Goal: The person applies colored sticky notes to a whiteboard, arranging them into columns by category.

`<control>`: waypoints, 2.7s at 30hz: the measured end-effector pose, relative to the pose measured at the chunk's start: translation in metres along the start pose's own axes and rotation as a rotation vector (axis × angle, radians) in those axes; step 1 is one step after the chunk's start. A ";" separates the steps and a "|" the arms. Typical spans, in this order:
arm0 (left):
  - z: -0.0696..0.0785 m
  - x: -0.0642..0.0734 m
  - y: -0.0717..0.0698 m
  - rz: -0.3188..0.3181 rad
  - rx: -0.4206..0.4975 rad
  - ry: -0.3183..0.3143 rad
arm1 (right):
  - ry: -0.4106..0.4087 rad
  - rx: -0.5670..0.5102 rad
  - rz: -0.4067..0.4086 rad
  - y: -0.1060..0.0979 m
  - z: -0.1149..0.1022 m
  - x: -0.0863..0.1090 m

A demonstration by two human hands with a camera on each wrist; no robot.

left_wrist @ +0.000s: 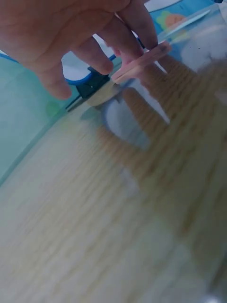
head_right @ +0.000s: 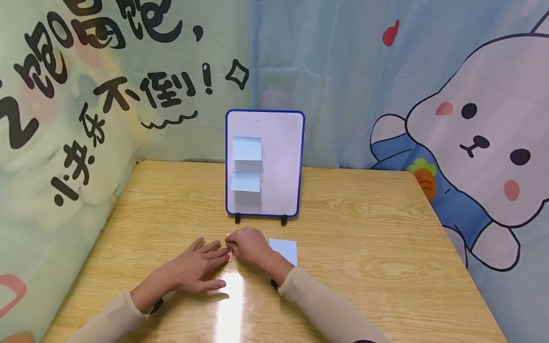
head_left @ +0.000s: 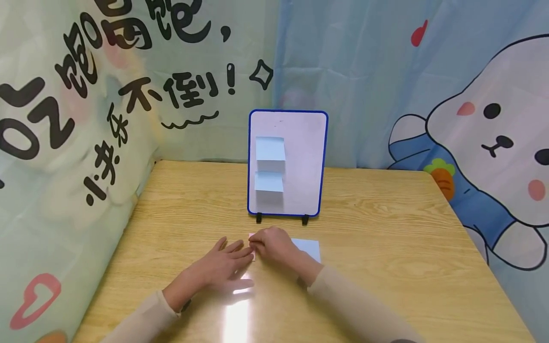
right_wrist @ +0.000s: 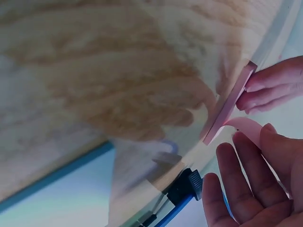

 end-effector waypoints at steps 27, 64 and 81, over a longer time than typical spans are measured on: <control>-0.002 -0.003 0.000 0.017 0.028 -0.017 | 0.137 0.002 0.234 -0.017 0.013 -0.016; 0.001 -0.014 -0.005 0.127 0.048 -0.022 | 0.246 0.132 0.188 -0.119 0.084 -0.002; 0.001 -0.020 -0.005 0.147 0.052 -0.025 | 0.018 0.231 0.592 -0.189 0.092 -0.035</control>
Point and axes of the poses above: each hand's wrist, its own x-axis away from the middle knuckle, its own y-axis out of the palm, z = x × y, the point moved 4 cm from there along -x, towards the middle knuckle, and after that the axes turned 8 degrees about y, right-handed, at the moved point
